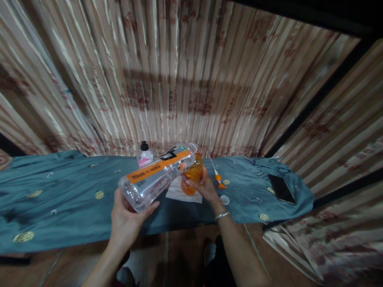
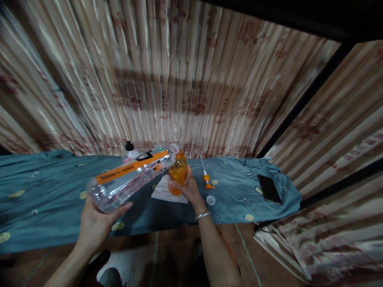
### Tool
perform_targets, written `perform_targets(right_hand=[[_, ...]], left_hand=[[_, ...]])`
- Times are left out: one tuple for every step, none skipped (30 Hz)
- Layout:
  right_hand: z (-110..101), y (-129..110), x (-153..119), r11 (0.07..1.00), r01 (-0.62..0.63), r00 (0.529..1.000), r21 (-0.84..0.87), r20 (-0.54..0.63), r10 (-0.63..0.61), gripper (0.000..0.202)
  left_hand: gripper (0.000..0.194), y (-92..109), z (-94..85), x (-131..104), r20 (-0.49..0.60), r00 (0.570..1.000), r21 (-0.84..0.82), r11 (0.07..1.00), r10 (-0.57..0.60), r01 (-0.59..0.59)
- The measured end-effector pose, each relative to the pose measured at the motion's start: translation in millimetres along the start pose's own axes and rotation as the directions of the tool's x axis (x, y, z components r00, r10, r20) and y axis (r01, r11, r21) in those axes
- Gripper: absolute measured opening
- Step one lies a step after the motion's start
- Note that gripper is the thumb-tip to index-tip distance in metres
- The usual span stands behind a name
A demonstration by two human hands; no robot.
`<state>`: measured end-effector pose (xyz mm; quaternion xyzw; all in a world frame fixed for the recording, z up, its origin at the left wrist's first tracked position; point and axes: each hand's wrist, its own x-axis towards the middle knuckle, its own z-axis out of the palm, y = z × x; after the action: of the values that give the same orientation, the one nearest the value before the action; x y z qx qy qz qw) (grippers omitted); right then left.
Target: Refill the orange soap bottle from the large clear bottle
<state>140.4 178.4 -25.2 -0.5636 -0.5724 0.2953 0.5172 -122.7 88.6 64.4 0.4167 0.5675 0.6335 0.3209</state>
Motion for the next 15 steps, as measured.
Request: perform_targets(right_hand=[[1.7, -2.4, -0.5, 0.999, -0.035, 0.999, -0.008, 0.015, 0.035, 0.102], [3.3, -4.7, -0.9, 0.998, -0.066, 0.997, -0.012, 0.025, 0.066, 0.101], [5.0, -6.7, -1.2, 0.996, -0.091, 0.995, -0.021, 0.027, 0.091, 0.100], [6.8, -8.3, -1.4, 0.993, -0.110, 0.994, -0.037, 0.016, 0.111, 0.098], [8.6, -9.3, -1.6, 0.990, -0.128, 0.992, -0.055, 0.000, 0.128, 0.095], [10.4, -9.9, -1.6, 0.987, -0.145, 0.989, -0.074, -0.018, 0.144, 0.093], [12.1, -10.0, -1.5, 0.983, -0.160, 0.987, -0.092, -0.036, 0.157, 0.091], [13.6, -9.8, -1.3, 0.980, -0.168, 0.985, -0.105, -0.049, 0.163, 0.089], [14.9, -9.3, -1.0, 0.979, -0.167, 0.985, -0.114, -0.056, 0.162, 0.087], [15.8, -8.8, -0.6, 0.980, -0.162, 0.986, -0.119, -0.061, 0.156, 0.084], [16.5, -8.3, -0.3, 0.980, -0.156, 0.987, -0.121, -0.066, 0.149, 0.082], [16.8, -8.0, -0.1, 0.981, -0.152, 0.987, -0.124, -0.070, 0.144, 0.079], [17.0, -7.9, 0.1, 0.980, -0.150, 0.987, -0.127, -0.074, 0.142, 0.077], [17.0, -8.0, 0.2, 0.980, -0.153, 0.987, -0.129, -0.077, 0.144, 0.075], [16.9, -8.3, 0.2, 0.979, -0.157, 0.986, -0.131, -0.078, 0.147, 0.074]], left_hand=[[0.086, 1.8, 0.6, -0.2, -0.002, 0.999, -0.015, 0.999, -0.050, 0.050], [0.088, 3.6, 1.2, -0.3, -0.004, 0.996, -0.023, 0.996, -0.084, 0.084], [0.090, 5.4, 1.6, -0.4, -0.003, 0.995, -0.025, 0.995, -0.099, 0.099], [0.091, 7.0, 2.0, -0.5, -0.003, 0.995, -0.024, 0.994, -0.104, 0.104], [0.092, 8.5, 2.3, -0.7, -0.002, 0.994, -0.024, 0.994, -0.107, 0.107], [0.093, 9.8, 2.4, -0.9, -0.003, 0.994, -0.025, 0.994, -0.110, 0.109], [0.094, 11.0, 2.6, -1.1, -0.004, 0.994, -0.025, 0.994, -0.111, 0.111], [0.094, 12.0, 2.6, -1.4, -0.004, 0.994, -0.025, 0.993, -0.112, 0.112], [0.094, 12.7, 2.6, -1.8, -0.004, 0.994, -0.024, 0.993, -0.112, 0.112], [0.093, 13.1, 2.4, -2.1, -0.004, 0.994, -0.024, 0.994, -0.110, 0.110], [0.092, 13.2, 2.2, -2.3, -0.004, 0.994, -0.024, 0.994, -0.107, 0.107], [0.090, 12.8, 1.7, -2.5, -0.006, 0.995, -0.024, 0.995, -0.102, 0.101], [0.089, 12.1, 1.2, -2.6, -0.008, 0.995, -0.023, 0.995, -0.096, 0.095], [0.088, 11.1, 0.7, -2.6, -0.009, 0.996, -0.020, 0.996, -0.089, 0.089], [0.087, 10.1, 0.2, -2.5, -0.008, 0.997, -0.017, 0.997, -0.081, 0.081]])
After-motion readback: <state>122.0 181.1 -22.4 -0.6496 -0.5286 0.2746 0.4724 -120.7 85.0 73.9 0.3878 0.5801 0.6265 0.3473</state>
